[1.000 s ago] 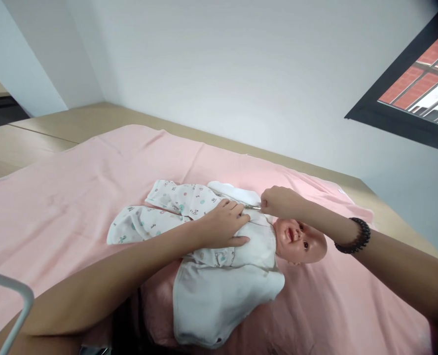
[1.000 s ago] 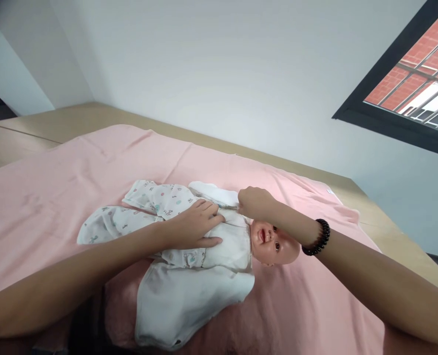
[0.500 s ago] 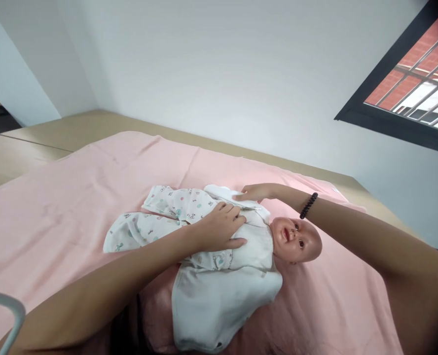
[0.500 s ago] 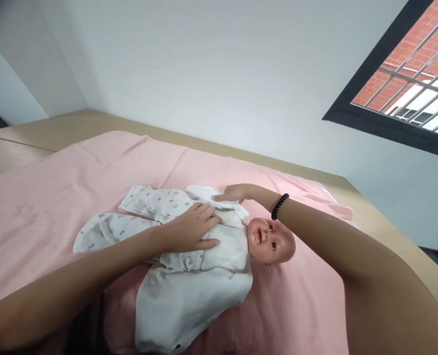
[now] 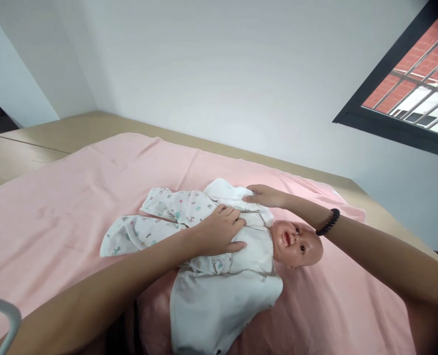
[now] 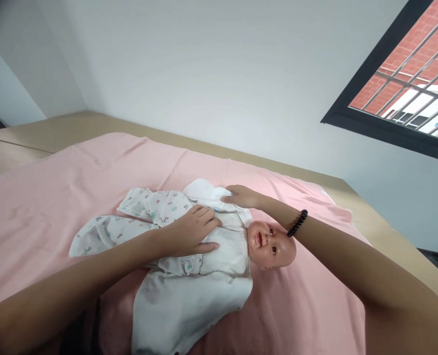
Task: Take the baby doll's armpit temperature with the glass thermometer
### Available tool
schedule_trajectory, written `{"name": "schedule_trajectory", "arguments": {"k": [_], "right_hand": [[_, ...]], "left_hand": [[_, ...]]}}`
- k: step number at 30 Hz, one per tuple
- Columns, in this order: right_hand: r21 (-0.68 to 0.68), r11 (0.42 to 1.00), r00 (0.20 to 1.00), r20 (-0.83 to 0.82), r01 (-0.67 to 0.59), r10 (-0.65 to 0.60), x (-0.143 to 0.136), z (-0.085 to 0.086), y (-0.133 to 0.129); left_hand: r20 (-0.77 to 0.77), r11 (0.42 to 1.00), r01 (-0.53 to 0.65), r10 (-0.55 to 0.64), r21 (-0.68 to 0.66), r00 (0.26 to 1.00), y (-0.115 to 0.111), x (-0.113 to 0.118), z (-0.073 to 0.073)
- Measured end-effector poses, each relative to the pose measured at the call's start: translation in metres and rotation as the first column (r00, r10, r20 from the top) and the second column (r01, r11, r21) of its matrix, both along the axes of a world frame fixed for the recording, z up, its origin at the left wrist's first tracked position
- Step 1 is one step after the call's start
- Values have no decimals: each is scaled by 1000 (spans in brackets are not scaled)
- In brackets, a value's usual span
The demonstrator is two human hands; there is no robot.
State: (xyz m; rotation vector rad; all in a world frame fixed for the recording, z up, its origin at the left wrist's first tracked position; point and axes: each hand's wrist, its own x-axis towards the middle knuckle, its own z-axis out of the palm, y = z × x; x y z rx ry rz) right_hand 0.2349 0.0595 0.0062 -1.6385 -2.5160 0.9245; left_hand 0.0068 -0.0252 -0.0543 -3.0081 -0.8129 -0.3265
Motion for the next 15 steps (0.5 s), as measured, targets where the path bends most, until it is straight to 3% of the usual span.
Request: {"name": "schedule_trajectory", "arguments": {"k": [11,15], "right_hand": [[158,980,992,17,120,-124,-16,13,-49],[133,985,993,2,114,-115,-21,18,-65]], "left_hand": [[2,1000,0,0,3,1000,0,0,-2],[-29,999,-20,19,-37,999,-1,-4,7]]}}
